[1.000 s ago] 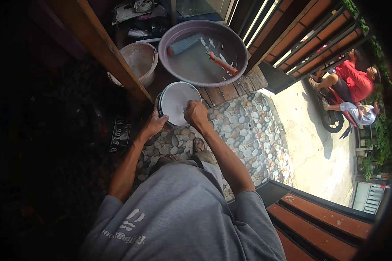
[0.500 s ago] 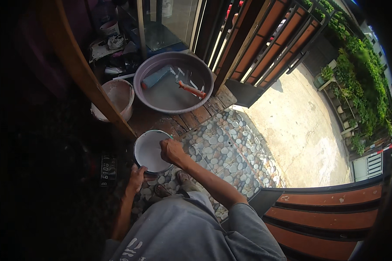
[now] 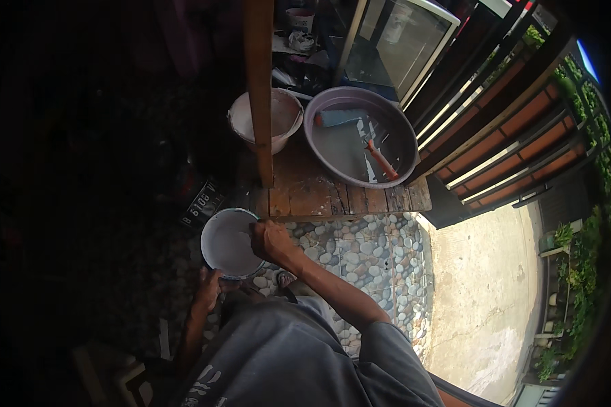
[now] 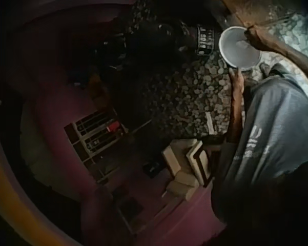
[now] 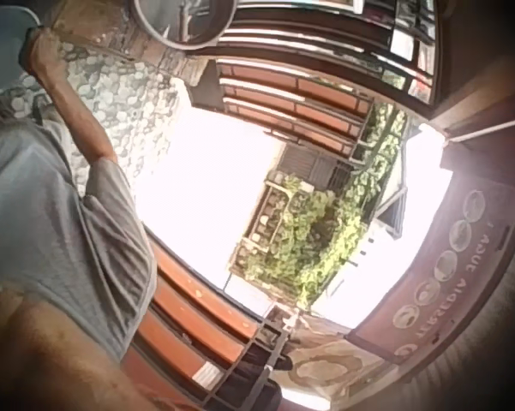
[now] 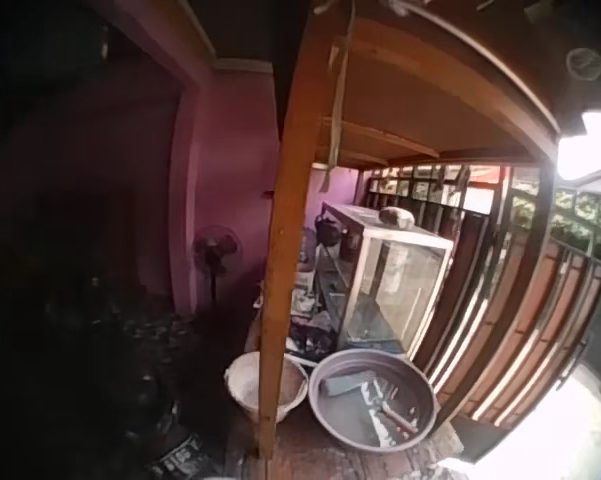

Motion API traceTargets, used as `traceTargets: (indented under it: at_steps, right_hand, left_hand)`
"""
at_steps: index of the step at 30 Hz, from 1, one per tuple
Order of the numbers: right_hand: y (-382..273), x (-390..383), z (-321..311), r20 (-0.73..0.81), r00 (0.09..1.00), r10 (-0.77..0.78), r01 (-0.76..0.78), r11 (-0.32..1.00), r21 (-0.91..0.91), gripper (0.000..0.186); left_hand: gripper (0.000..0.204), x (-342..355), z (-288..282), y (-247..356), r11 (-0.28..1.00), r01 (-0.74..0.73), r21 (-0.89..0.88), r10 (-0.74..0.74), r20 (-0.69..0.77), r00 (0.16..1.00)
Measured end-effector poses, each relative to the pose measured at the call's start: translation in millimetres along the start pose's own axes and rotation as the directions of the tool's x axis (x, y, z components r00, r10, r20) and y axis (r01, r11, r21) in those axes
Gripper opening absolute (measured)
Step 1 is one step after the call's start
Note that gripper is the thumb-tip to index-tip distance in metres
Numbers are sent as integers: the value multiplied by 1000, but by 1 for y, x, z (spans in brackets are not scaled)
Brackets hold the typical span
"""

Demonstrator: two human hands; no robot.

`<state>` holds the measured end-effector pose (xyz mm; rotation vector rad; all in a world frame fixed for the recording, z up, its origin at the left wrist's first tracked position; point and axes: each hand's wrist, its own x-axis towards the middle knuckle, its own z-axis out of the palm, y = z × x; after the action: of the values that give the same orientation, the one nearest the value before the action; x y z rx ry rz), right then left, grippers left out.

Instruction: The person stirs a white substance in a bucket with a wooden stick and then uses a putty knife to transfer it onto a piece of cloth, which they then gather and squeeze.

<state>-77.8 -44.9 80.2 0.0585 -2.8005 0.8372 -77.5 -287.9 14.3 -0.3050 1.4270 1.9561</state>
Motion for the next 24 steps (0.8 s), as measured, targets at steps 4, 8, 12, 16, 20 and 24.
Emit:
traceTargets:
  at_steps: [4, 8, 12, 16, 20, 24]
  right_hand:
    - [-26, 3, 45, 35, 992, -120, 120, 993, 4, 8]
    - [-62, 19, 105, 175, 928, -328, 356, 919, -169, 17]
    - [-110, 38, 157, -146, 737, -660, 606, 741, -290, 13]
    - [-188, 75, 177, 69, 829, -555, 557, 831, 1, 20]
    - [-230, 90, 247, 49, 781, -623, 625, 779, -45, 31]
    - [-323, 108, 293, 139, 822, -553, 552, 832, 45, 21]
  left_hand:
    - [40, -22, -39, -7, 978, -79, 192, 112, -167, 980]
    - [40, -52, -72, 19, 974, -169, -149, 158, -78, 984]
    - [40, -76, -129, 33, 965, -151, -216, 116, -166, 979]
    - [41, -99, -196, 61, 956, -208, -205, 170, -191, 967]
    - [51, -118, -274, 82, 956, -258, -142, 219, -245, 945]
    - [52, -132, -355, 100, 933, -343, -109, 299, -296, 907]
